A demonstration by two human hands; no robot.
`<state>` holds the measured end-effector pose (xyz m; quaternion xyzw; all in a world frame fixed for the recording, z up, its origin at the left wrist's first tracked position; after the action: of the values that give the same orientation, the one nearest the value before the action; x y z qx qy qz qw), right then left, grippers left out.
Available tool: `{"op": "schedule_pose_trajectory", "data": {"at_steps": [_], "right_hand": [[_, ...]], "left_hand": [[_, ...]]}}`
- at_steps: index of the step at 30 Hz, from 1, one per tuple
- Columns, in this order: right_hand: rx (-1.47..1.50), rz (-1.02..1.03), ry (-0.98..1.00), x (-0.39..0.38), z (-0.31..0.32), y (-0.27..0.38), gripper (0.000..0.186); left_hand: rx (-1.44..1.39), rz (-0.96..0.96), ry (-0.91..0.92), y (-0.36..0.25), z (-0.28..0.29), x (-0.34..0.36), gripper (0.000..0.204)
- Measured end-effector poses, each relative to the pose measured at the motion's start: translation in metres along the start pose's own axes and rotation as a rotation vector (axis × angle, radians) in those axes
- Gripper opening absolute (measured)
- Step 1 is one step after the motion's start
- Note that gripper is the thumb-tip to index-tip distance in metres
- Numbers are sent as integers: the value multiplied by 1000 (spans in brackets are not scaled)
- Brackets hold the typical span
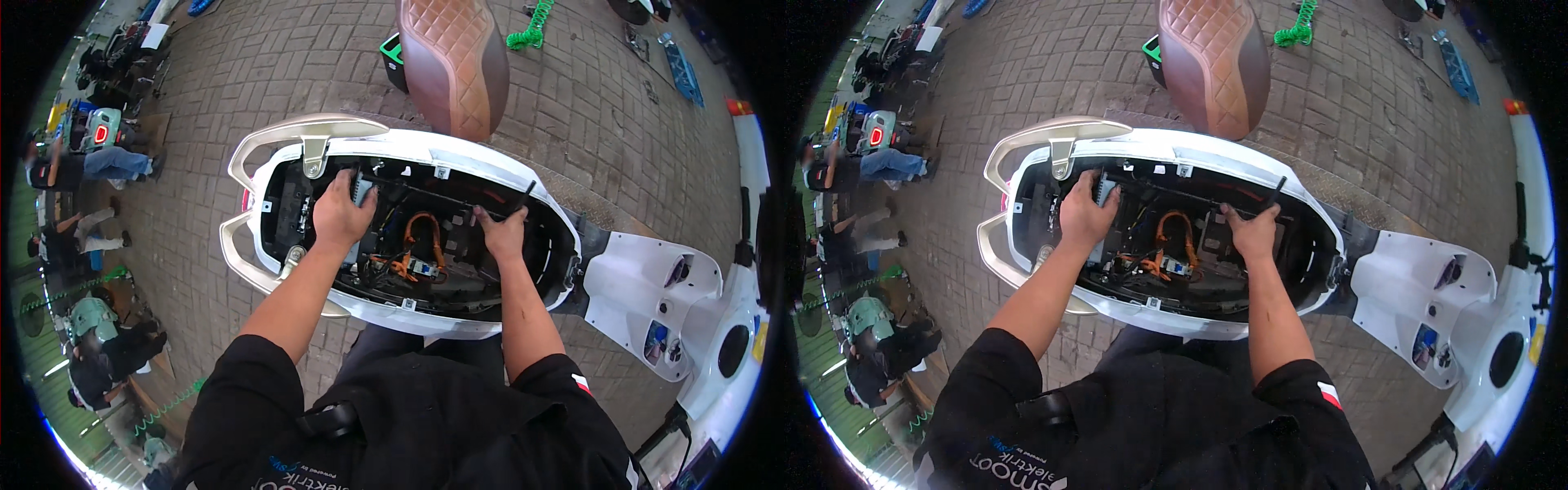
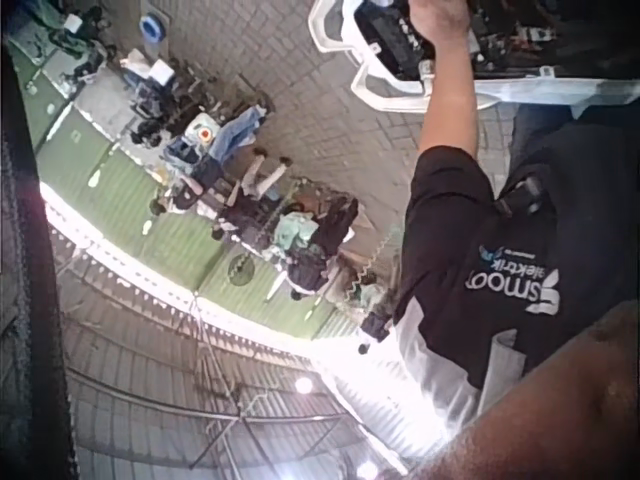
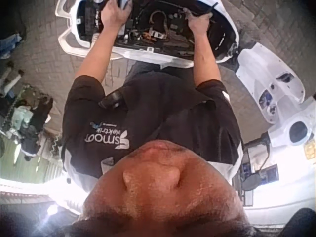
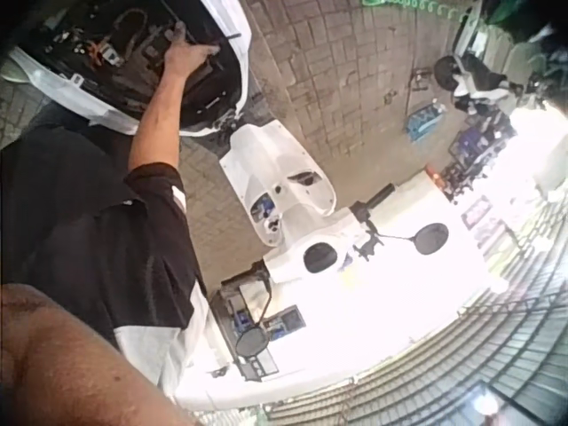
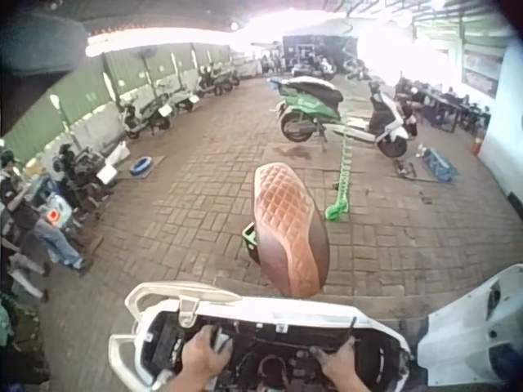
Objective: The person works on the internal electrical components and wiring inside an electric scooter, handling various wires and connectors by hand and placing a metal support bar across the chassis.
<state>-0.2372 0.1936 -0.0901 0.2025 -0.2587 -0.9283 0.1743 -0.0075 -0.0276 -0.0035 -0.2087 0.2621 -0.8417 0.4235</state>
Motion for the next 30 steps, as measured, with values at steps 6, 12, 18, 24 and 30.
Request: {"op": "schedule_pose_trajectory", "data": {"at_steps": [6,12,18,24,30], "right_hand": [[62,-32,-59,-8,3,8,96],[502,-193,-195,-2,32,-62,34],[527,-219,-294,-35,125,-147,35],[877,-463,-432,-108,203,-277,28],[1143,-833,-568,-187,203,-409,27]], "left_hand": [[3,37,43,-1,7,-1,49],[97,155,148,-20,1,0,55],[113,208,108,-24,2,0,53],[249,232,134,-19,3,5,59],[360,258,222,-29,-9,0,66]]}}
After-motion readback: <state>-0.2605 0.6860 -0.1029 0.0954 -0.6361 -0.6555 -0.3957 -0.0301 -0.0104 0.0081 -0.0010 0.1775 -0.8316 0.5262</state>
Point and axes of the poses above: each hand's wrist, its own x-axis towards the middle knuckle, its own z-axis out of the back of the hand, y = z × x, the point moved 3 cm from there along x, towards the middle knuckle, and after that the axes turned 10 degrees about -x, right-handed, at the moved point
